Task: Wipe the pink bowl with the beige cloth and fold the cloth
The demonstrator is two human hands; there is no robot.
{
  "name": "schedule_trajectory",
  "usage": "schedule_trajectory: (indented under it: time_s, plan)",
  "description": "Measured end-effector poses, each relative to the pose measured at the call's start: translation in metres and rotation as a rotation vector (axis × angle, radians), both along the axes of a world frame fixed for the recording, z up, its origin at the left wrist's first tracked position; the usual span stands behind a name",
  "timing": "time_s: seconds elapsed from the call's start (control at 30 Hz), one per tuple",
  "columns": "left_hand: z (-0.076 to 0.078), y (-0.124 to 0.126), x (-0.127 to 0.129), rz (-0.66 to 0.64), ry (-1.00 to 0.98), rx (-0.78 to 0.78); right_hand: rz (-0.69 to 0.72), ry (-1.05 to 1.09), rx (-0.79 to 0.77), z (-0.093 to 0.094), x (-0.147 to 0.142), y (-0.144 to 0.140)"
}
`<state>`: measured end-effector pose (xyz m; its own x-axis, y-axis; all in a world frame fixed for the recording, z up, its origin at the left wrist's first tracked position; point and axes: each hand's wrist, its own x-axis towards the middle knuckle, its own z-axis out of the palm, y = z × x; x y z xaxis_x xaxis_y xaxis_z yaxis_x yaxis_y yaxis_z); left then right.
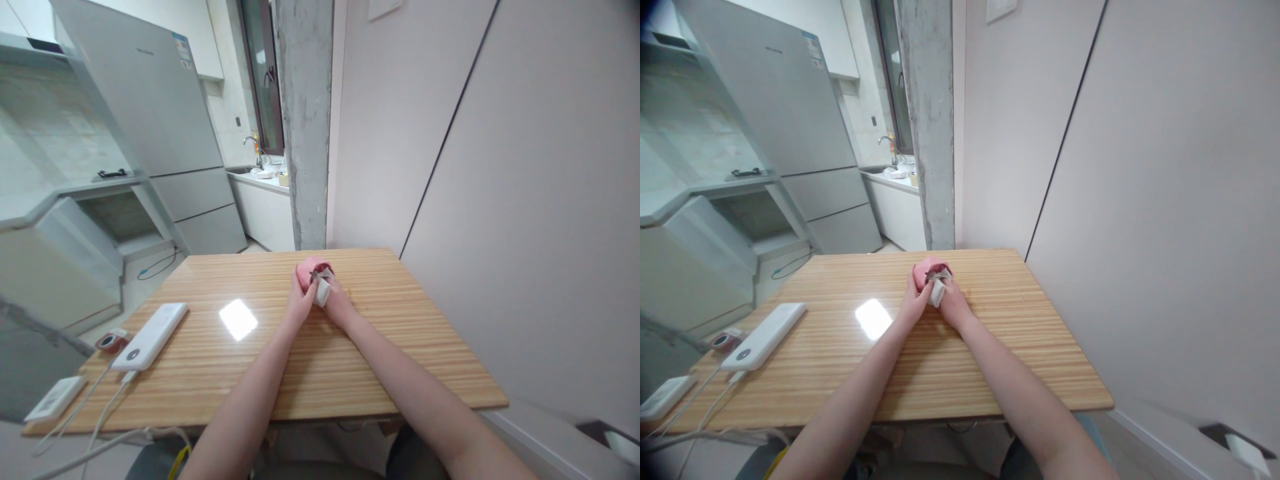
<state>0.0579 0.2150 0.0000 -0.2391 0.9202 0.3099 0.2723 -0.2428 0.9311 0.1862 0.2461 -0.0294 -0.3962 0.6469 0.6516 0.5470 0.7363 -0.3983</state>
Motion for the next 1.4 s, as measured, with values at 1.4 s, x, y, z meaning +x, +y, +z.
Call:
schedule_trajectory:
  time_s: [1.4]
  plan:
    - [0.002, 0.0, -0.003, 0.011, -0.116, 0.056, 0.036, -0.001, 0.038, -0.001, 0.006, 0.0]
